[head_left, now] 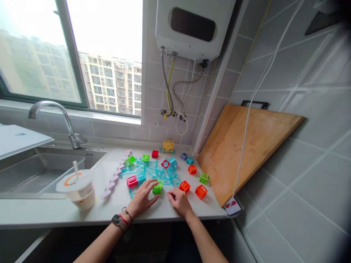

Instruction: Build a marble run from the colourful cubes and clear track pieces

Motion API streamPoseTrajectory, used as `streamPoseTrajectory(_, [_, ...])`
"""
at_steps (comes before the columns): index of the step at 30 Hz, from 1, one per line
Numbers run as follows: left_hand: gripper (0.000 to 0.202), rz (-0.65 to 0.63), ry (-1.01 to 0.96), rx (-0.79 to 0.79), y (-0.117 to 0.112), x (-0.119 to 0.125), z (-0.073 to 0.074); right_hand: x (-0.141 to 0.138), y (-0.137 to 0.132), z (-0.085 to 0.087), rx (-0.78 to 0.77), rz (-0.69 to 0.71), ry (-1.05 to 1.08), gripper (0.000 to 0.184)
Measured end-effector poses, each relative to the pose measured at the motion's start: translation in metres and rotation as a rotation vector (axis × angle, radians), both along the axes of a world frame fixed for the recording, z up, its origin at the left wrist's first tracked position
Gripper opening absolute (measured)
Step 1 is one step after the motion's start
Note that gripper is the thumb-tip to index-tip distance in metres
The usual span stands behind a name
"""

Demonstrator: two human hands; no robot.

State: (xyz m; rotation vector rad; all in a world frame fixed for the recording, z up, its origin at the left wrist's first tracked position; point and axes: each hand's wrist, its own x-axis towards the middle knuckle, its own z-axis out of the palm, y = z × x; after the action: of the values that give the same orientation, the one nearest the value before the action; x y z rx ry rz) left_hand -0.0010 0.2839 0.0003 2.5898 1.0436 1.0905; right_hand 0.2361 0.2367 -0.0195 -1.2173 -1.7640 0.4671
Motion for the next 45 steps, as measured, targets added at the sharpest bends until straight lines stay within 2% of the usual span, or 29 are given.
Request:
streamPoseTrajectory(6, [0.046, 0.057, 0.035, 0.020, 0.010, -0.003, -0.014, 0.004, 0.004, -0.005, -0.150, -0.029, 0.114, 0.026])
streamPoseTrajectory(10, [0.036, 0.055, 0.069, 0.007, 0.014, -0.005, -0.021, 0.006, 0.003, -0.004, -0.183, -0.047, 0.136, 0.028])
streamPoseTrajectory(13, [0.029, 0.040, 0.051, -0.010, 0.013, -0.005, -0.019, 0.005, 0.001, -0.002, -0.184, -0.044, 0.104, 0.024])
streamPoseTrajectory(16, [0.035, 0.021, 0.006, -0.042, 0.009, -0.005, -0.015, 0.006, 0.001, -0.003, -0.187, -0.023, 0.087, 0.022])
streamPoseTrajectory(20, [0.041, -0.008, 0.007, -0.086, 0.005, -0.005, -0.012, 0.006, 0.002, -0.002, -0.194, 0.045, 0.061, 0.030])
streamPoseTrajectory(25, [0.043, -0.028, 0.003, -0.090, 0.003, -0.006, -0.010, 0.006, 0.001, 0.001, -0.182, 0.051, 0.040, 0.030])
streamPoseTrajectory(32, [0.044, -0.100, -0.030, 0.024, 0.001, -0.006, -0.005, 0.007, 0.000, 0.005, -0.234, 0.075, 0.047, 0.069])
streamPoseTrajectory(39, [0.043, -0.126, 0.075, 0.010, -0.006, -0.005, -0.006, 0.008, -0.001, 0.009, -0.170, 0.092, -0.062, 0.061])
streamPoseTrajectory(45, [0.045, -0.116, 0.092, 0.001, -0.007, -0.003, -0.003, 0.007, -0.003, 0.009, -0.150, 0.091, -0.083, 0.087])
